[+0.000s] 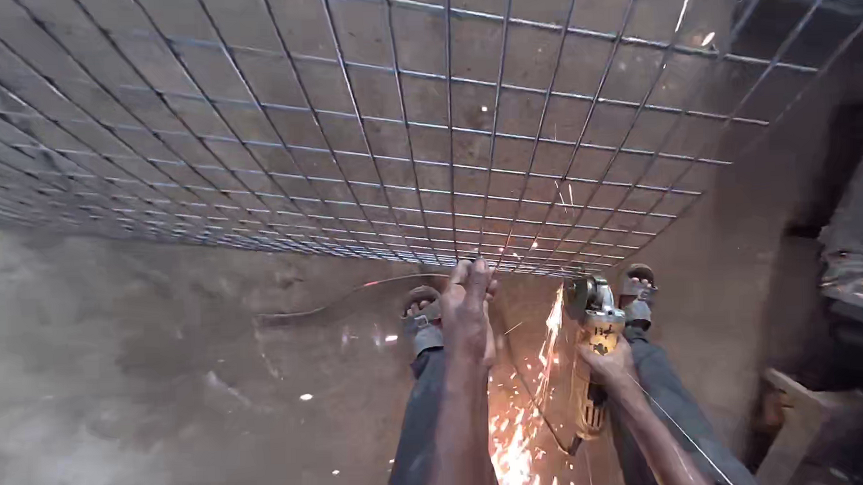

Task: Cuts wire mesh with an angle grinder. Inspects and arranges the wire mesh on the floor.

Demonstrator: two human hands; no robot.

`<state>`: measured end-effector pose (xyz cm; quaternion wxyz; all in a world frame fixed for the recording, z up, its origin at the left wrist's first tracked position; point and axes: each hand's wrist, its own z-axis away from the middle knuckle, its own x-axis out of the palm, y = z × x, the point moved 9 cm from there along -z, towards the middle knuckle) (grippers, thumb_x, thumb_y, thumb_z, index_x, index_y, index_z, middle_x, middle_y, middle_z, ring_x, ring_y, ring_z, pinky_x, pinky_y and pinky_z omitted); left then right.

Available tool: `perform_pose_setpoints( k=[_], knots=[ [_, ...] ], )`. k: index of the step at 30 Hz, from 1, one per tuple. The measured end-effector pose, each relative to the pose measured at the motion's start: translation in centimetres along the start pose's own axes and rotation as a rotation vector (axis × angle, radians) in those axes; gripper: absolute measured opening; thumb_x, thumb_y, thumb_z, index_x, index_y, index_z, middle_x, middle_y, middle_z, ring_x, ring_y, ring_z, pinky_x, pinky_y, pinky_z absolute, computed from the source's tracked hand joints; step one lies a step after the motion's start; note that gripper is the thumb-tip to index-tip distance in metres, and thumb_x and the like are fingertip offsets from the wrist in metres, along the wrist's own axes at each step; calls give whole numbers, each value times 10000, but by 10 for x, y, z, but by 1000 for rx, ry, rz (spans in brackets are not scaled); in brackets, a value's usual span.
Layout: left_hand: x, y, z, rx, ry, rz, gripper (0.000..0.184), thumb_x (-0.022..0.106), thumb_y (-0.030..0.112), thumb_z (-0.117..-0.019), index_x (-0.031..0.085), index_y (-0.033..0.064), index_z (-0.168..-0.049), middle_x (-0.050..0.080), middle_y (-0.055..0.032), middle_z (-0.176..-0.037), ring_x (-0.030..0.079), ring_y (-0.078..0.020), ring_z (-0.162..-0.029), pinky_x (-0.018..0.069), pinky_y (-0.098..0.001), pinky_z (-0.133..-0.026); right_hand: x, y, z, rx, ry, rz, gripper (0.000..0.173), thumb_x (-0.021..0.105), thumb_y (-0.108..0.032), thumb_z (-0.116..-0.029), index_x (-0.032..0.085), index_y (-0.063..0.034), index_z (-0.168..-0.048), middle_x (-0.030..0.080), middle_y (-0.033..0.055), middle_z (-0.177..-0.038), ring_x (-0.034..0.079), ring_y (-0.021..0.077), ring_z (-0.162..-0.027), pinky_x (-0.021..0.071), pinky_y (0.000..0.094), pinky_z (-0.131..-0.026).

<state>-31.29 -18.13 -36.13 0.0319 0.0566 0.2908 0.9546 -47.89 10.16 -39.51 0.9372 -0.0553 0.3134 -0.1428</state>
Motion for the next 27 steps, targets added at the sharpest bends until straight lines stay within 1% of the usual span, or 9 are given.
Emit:
perform_pose_setpoints(
  k=[4,7,11,15,19,22,24,25,27],
  knots=[
    [1,4,0,-12,2,16,368,545,313,-1055,546,74,-1335,609,-66,-1274,635,-184,-1147,529,-391,-1009,1,-8,0,-60,-4,17,788,868,-279,-666,553,47,-1311,683,193,-1115,680,273,-1020,565,485,-903],
    [1,7,2,-15,18,16,388,579,284,-1047,538,60,-1360,613,-83,-1296,644,-187,-1134,529,-389,-1009,-2,-13,4,-20,-13,75,822,895,-245,-719,516,74,-1375,653,257,-1216,648,334,-1130,522,513,-989],
    [3,13,6,4,-8,-5,432,639,309,-1015,538,96,-1377,638,-56,-1271,661,-155,-1101,549,-369,-980,3,-1,2,-14,-4,67,829,902,-273,-698,533,61,-1361,663,250,-1195,661,335,-1100,538,527,-964],
    [2,21,4,53,-17,-17,345,630,285,-1021,576,95,-1304,659,-25,-1179,671,-113,-1021,561,-338,-944,3,-14,5,-41,7,82,787,879,-269,-723,541,90,-1336,660,272,-1177,656,357,-1090,527,539,-961],
    [3,23,-2,91,21,66,272,625,136,-1000,599,27,-1248,668,-55,-1122,678,-122,-986,572,-320,-926,3,-15,4,-52,14,49,752,882,-222,-729,545,69,-1335,669,240,-1164,663,317,-1074,538,511,-956],
    [1,24,-1,88,22,68,246,658,155,-994,616,60,-1218,665,-45,-1126,676,-122,-984,572,-326,-925,6,-13,2,-64,8,23,731,880,-217,-702,564,58,-1300,680,212,-1122,674,291,-1031,553,498,-920],
    [0,24,1,89,17,39,273,673,194,-994,623,92,-1243,666,-25,-1153,676,-109,-993,573,-316,-915,7,-11,1,-70,12,29,723,870,-238,-684,575,41,-1282,691,188,-1088,687,271,-993,572,491,-880],
    [0,25,0,95,30,59,247,668,152,-990,623,75,-1220,667,-32,-1125,677,-114,-977,575,-313,-906,7,-11,2,-63,13,42,729,868,-246,-683,571,35,-1287,690,184,-1093,687,269,-997,572,487,-878],
    [-1,27,-2,109,69,82,193,668,84,-973,633,46,-1159,669,-46,-1064,681,-123,-933,589,-311,-878,7,-10,2,-33,-7,60,765,884,-229,-716,541,52,-1338,664,226,-1171,658,314,-1079,539,517,-947]
  ],
)
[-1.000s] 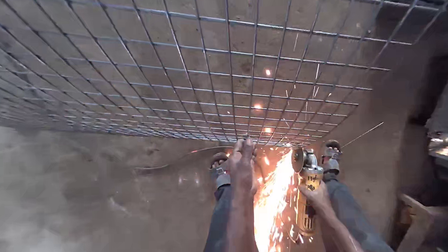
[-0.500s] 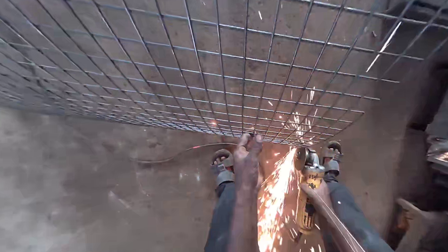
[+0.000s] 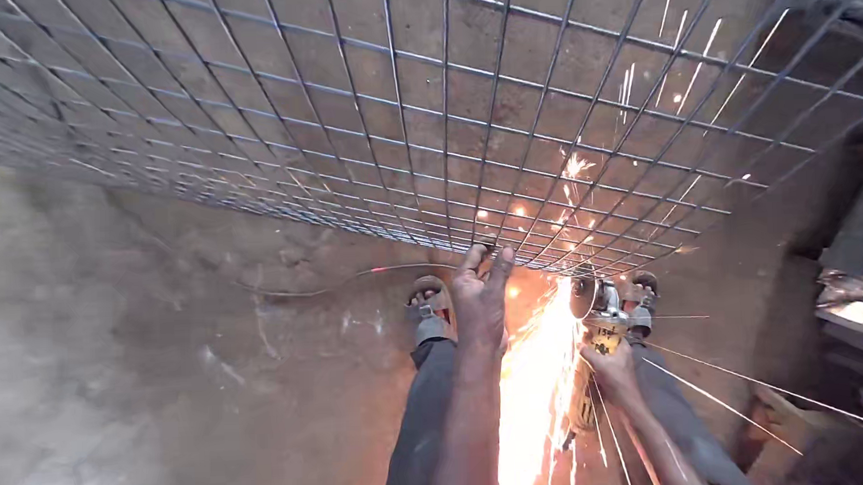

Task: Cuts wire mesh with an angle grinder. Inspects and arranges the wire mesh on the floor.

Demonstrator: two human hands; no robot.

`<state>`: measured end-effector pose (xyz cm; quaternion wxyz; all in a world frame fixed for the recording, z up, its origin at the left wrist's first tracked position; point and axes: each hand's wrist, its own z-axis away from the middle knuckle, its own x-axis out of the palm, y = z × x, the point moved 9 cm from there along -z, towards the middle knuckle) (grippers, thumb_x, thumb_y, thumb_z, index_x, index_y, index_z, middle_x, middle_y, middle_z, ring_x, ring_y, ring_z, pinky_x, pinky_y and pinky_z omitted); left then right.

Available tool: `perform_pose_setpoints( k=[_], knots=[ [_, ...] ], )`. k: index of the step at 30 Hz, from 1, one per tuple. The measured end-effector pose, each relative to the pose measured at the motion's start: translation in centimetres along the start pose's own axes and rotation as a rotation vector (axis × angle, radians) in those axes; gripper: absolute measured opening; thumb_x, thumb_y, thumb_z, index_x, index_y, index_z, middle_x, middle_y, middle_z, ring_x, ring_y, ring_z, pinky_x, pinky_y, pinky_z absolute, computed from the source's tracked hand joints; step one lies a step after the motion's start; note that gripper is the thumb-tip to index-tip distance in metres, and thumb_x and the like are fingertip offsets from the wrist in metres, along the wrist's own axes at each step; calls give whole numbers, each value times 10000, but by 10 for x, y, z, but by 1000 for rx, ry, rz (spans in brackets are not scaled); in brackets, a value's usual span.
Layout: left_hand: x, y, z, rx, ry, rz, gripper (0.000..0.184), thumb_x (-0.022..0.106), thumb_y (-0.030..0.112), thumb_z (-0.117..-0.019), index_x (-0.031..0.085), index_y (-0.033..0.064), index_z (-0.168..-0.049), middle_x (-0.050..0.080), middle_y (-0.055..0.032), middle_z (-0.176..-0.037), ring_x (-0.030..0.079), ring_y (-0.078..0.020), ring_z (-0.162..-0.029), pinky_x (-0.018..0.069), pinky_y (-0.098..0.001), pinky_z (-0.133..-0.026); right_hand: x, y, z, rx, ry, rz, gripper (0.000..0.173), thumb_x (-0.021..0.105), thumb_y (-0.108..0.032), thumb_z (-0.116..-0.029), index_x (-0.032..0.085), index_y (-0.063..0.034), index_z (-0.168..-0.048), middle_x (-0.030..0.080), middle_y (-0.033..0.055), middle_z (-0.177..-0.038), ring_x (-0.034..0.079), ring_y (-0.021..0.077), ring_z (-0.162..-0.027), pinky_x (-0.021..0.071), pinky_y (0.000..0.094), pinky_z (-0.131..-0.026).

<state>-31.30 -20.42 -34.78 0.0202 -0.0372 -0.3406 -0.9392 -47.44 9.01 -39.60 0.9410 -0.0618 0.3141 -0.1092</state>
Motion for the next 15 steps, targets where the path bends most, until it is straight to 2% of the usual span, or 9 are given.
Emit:
perform_pose_setpoints(
  k=[4,7,11,13,15],
  knots=[
    [-3,7,10,20,-24,-165,305,723,252,-962,631,138,-1230,659,5,-1086,659,-87,-886,581,-289,-804,6,6,1,2,8,-16,775,877,-270,-695,555,59,-1319,673,226,-1154,669,303,-1059,552,501,-932],
    [-3,11,5,34,36,-150,291,740,195,-944,645,92,-1198,673,-23,-1054,674,-94,-851,596,-284,-778,4,0,4,29,13,-25,767,885,-220,-712,537,68,-1332,664,243,-1150,667,321,-1045,551,514,-920],
    [-3,12,7,62,12,-127,316,745,252,-946,647,118,-1214,662,-9,-1106,666,-96,-913,588,-287,-808,2,-3,3,-11,7,10,773,881,-243,-723,539,62,-1345,663,235,-1179,653,311,-1091,529,505,-965],
    [-4,11,0,61,78,-56,231,757,128,-919,668,56,-1120,677,-34,-1013,679,-107,-850,605,-280,-767,4,-1,1,-12,12,20,753,880,-245,-723,551,59,-1329,665,232,-1173,656,309,-1088,535,502,-957],
    [-4,9,-3,37,113,-7,192,744,49,-909,665,23,-1082,683,-52,-980,696,-115,-833,616,-281,-765,5,2,1,-8,23,31,748,871,-236,-711,554,53,-1323,670,223,-1156,664,305,-1066,545,504,-936]
  ],
)
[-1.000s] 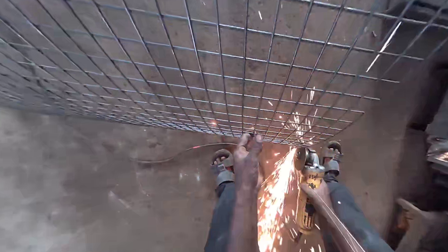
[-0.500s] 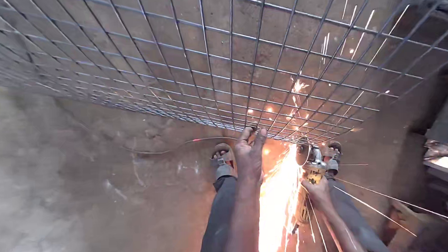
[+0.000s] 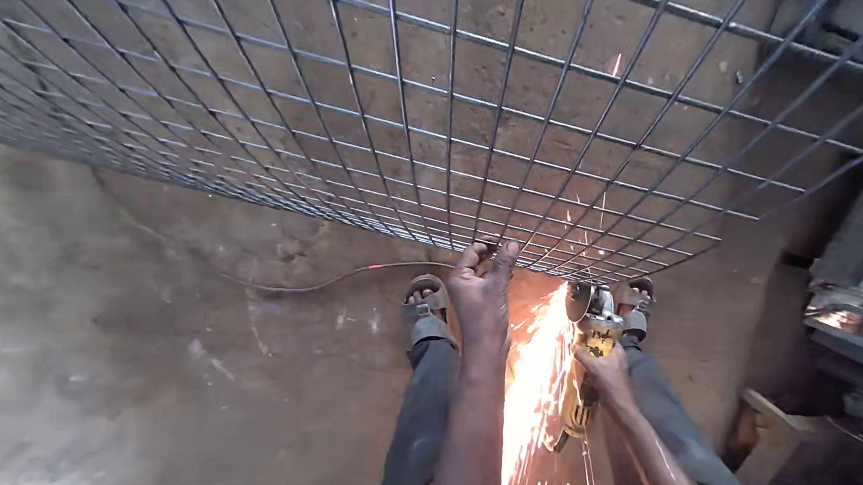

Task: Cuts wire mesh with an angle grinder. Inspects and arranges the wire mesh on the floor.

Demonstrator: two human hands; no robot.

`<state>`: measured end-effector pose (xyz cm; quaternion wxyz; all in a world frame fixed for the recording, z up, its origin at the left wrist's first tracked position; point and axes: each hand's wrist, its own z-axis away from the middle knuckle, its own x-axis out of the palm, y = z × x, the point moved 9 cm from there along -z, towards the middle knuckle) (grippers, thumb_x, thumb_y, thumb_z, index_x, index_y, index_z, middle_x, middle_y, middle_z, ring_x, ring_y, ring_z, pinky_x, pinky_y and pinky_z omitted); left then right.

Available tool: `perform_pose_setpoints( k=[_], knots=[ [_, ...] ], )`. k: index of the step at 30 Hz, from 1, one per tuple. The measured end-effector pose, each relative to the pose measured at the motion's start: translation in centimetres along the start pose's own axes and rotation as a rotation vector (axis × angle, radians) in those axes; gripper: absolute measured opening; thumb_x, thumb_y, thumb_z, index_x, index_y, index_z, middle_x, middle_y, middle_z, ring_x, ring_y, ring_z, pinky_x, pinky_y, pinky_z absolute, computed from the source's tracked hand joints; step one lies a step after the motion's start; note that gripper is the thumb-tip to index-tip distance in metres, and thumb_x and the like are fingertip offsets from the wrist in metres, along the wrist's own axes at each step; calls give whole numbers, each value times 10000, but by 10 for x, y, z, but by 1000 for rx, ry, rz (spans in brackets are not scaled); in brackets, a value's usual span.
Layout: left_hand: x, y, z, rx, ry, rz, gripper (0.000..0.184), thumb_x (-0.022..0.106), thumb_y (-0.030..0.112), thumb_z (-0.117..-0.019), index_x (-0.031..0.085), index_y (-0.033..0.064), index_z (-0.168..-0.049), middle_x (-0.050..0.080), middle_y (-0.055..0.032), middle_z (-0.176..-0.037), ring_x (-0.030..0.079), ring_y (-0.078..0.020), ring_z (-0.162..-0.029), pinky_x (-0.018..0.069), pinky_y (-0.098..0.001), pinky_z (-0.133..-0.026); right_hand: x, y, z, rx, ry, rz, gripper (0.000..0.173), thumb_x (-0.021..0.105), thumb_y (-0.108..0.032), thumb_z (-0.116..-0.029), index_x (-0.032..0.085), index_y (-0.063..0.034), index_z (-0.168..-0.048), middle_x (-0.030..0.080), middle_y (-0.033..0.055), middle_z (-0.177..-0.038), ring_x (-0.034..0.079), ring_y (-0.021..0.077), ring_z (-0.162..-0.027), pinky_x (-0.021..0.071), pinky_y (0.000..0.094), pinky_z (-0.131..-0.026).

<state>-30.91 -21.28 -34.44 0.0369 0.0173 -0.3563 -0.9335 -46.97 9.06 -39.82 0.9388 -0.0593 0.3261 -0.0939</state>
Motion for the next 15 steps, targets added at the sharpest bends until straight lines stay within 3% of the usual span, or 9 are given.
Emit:
perform_pose_setpoints(
  k=[4,11,15],
  knots=[
    [0,-2,0,-37,20,-4,225,755,50,-899,652,23,-1096,682,-58,-994,699,-110,-834,615,-274,-772,0,-5,5,53,-10,23,780,875,-178,-754,500,77,-1388,633,271,-1243,632,342,-1153,511,509,-1005],
    [2,7,4,23,-52,-36,207,761,157,-922,673,104,-1102,707,-5,-1009,701,-95,-848,608,-266,-769,5,6,-8,19,-2,-41,818,883,-252,-681,533,47,-1356,664,237,-1170,663,327,-1072,550,525,-933],
    [-1,9,6,23,-10,-16,224,756,102,-911,651,74,-1107,684,-7,-963,682,-81,-800,604,-257,-740,3,2,-5,-7,-19,-14,788,893,-243,-711,539,49,-1350,670,233,-1170,668,317,-1068,547,517,-949]
  ],
)
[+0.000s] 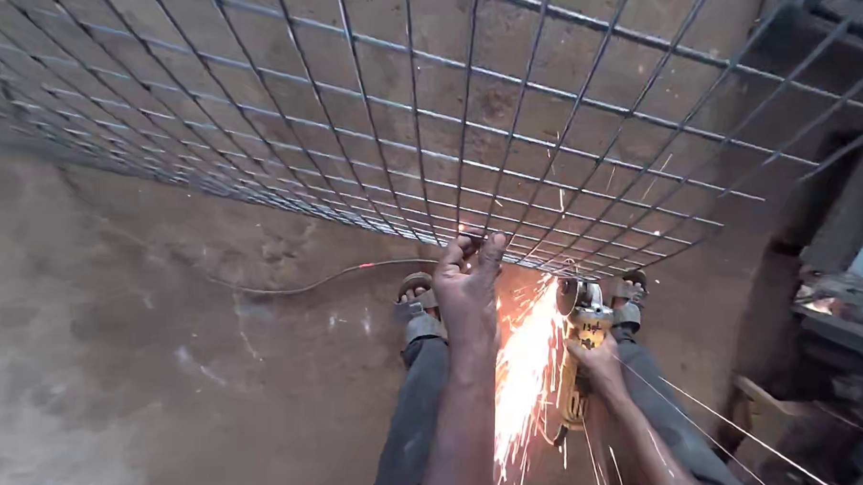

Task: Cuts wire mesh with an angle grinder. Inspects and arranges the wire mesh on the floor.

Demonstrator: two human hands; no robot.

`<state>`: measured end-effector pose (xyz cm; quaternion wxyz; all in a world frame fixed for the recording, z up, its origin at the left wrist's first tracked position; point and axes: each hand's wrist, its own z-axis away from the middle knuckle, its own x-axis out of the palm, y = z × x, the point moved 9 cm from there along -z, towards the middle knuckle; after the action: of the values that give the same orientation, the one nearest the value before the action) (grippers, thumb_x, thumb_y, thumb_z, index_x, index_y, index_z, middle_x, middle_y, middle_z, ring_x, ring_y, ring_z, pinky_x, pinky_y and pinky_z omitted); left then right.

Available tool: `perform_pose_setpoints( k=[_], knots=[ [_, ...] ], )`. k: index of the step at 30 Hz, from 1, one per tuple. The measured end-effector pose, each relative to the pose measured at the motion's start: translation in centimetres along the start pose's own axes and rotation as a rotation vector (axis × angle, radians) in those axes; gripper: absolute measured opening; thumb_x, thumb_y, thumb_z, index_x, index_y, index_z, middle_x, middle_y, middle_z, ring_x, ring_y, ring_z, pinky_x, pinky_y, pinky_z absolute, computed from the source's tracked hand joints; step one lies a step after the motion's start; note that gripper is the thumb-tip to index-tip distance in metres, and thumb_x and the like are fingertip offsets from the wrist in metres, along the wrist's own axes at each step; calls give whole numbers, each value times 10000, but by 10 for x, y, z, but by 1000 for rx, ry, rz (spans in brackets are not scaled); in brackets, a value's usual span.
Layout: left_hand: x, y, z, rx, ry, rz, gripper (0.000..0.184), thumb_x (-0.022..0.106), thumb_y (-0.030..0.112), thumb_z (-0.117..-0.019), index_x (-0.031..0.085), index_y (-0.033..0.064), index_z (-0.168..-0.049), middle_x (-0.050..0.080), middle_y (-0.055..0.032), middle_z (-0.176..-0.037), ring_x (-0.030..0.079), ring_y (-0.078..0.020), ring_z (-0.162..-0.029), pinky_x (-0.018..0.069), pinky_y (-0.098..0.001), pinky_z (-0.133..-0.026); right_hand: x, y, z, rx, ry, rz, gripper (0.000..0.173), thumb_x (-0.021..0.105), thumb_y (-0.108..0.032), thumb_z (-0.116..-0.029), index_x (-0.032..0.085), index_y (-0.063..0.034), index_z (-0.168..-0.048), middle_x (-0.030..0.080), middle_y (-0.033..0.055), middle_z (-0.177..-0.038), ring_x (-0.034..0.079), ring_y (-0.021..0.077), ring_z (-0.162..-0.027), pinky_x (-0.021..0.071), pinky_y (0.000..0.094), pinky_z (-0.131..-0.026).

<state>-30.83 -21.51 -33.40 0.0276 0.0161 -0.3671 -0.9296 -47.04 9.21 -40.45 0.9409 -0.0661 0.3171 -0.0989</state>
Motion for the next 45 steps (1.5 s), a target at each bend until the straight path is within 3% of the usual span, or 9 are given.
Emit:
perform_pose_setpoints(
  k=[4,10,14,20,23,25,32,42,45],
  knots=[
    [-3,-2,1,2,-19,-18,229,760,132,-917,650,115,-1118,673,11,-1028,682,-70,-826,603,-248,-744,5,2,0,21,19,39,776,900,-246,-716,548,59,-1337,666,251,-1173,657,345,-1086,524,538,-962],
    [-1,-5,-1,2,12,25,200,757,73,-904,665,53,-1080,699,-34,-959,701,-107,-801,619,-273,-735,10,17,-9,38,28,56,812,889,-283,-734,521,47,-1378,651,246,-1228,646,339,-1143,525,528,-995],
    [-1,-2,6,2,-48,-56,226,750,211,-938,658,139,-1131,684,22,-1032,687,-67,-843,599,-239,-753,13,17,-12,64,4,54,811,893,-277,-726,524,61,-1365,646,266,-1213,640,367,-1125,516,554,-977],
    [-2,5,6,-7,-38,-44,207,745,222,-941,654,157,-1114,688,42,-990,684,-56,-822,595,-229,-738,21,18,-20,68,5,20,821,900,-270,-706,524,38,-1368,654,259,-1196,651,371,-1103,533,576,-946],
    [-5,3,5,-4,-40,-36,214,760,218,-928,658,175,-1111,690,47,-999,690,-62,-831,604,-240,-745,22,22,-21,99,-12,63,863,904,-313,-731,499,23,-1414,640,262,-1247,635,380,-1153,512,583,-986],
    [-6,-1,5,-8,-44,-30,226,768,205,-921,662,169,-1117,693,33,-995,686,-75,-818,601,-249,-738,24,27,-23,75,2,66,859,905,-343,-688,533,2,-1380,666,232,-1197,657,353,-1106,531,572,-955],
    [-7,-5,5,-27,18,-31,147,715,141,-954,650,139,-1085,696,27,-957,702,-87,-809,613,-261,-745,32,20,-23,93,-31,-18,815,906,-261,-723,516,24,-1380,663,243,-1195,662,353,-1101,536,555,-959],
    [-4,6,5,7,26,11,53,644,127,-999,628,115,-1048,706,-1,-893,704,-100,-739,614,-248,-673,46,38,-45,112,-64,-22,782,903,-310,-727,557,16,-1347,681,239,-1143,673,372,-1056,539,575,-928],
    [-14,2,-1,14,1,1,95,624,137,-1016,647,105,-1102,714,-18,-934,713,-131,-764,626,-284,-683,52,41,-48,135,-103,-13,810,910,-343,-692,562,-23,-1350,692,220,-1126,682,370,-1030,546,594,-903]
  ],
)
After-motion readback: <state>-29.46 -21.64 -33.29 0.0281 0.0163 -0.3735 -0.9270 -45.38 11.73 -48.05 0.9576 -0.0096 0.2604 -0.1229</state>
